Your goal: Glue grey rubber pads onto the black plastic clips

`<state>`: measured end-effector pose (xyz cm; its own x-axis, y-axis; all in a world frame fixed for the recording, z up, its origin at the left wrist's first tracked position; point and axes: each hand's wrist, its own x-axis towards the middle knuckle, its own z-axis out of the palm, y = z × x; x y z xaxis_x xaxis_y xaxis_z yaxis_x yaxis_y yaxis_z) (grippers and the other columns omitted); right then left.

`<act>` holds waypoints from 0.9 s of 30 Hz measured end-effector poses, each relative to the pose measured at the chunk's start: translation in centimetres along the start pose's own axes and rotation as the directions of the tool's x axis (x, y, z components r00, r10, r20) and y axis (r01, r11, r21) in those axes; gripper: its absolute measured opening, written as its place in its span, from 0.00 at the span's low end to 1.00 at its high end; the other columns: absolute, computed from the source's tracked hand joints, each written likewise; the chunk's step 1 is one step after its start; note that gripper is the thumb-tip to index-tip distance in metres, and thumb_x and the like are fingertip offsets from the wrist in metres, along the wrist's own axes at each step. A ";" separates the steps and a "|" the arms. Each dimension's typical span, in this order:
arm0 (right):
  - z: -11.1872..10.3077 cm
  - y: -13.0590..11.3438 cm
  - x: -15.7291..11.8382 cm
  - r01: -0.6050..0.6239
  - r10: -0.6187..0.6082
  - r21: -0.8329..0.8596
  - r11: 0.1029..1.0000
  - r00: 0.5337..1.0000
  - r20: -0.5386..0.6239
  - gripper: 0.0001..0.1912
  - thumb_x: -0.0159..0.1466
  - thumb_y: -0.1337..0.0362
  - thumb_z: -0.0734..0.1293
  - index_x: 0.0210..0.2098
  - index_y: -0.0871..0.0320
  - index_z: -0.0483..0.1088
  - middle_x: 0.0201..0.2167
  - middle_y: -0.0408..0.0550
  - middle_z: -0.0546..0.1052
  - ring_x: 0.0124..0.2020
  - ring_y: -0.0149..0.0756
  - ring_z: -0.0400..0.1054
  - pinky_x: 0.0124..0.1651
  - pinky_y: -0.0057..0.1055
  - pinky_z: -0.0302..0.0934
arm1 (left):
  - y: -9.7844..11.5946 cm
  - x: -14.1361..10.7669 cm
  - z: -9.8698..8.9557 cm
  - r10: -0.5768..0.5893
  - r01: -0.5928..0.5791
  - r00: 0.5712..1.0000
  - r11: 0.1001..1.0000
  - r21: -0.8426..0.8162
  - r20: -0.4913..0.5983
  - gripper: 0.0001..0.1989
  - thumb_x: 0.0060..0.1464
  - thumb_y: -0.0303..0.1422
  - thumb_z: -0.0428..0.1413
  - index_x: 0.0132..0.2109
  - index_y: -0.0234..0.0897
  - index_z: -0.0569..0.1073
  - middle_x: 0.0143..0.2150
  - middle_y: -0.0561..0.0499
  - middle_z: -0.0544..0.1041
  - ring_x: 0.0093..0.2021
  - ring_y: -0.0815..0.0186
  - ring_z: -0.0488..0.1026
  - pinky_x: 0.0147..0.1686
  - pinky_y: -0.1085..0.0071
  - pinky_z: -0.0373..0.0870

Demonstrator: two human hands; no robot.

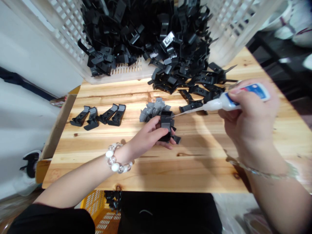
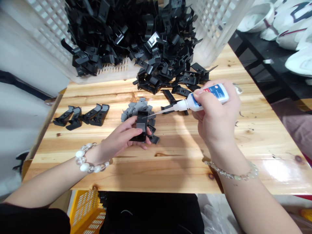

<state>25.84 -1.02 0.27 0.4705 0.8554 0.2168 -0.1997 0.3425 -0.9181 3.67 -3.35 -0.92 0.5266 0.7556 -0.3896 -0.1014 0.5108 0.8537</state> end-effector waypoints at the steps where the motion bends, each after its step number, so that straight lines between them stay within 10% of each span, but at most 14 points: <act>1: -0.1 0.0 0.1 -0.005 0.005 0.008 1.000 1.000 0.009 0.08 0.44 0.74 0.67 0.21 0.57 0.66 0.12 0.34 0.60 0.10 0.22 0.47 0.10 0.22 0.34 | 0.0 0.0 0.0 0.000 0.000 1.000 1.000 -0.003 0.000 0.07 0.57 0.29 0.54 0.43 0.33 0.67 0.40 0.45 0.75 0.34 0.64 0.77 0.33 0.65 0.78; 27: -0.3 0.1 0.1 -0.030 0.031 -0.021 0.999 0.999 0.017 0.08 0.45 0.73 0.68 0.22 0.56 0.65 0.11 0.34 0.61 0.10 0.23 0.47 0.12 0.24 0.33 | 0.0 0.0 -0.1 0.012 -0.012 1.000 1.000 0.001 0.024 0.08 0.58 0.29 0.53 0.44 0.32 0.66 0.40 0.46 0.74 0.34 0.65 0.77 0.32 0.67 0.78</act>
<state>26.12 -1.01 0.13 0.4493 0.8720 0.1942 -0.1954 0.3080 -0.9311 3.58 -3.34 -1.00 0.5453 0.7518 -0.3709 -0.1069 0.5012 0.8587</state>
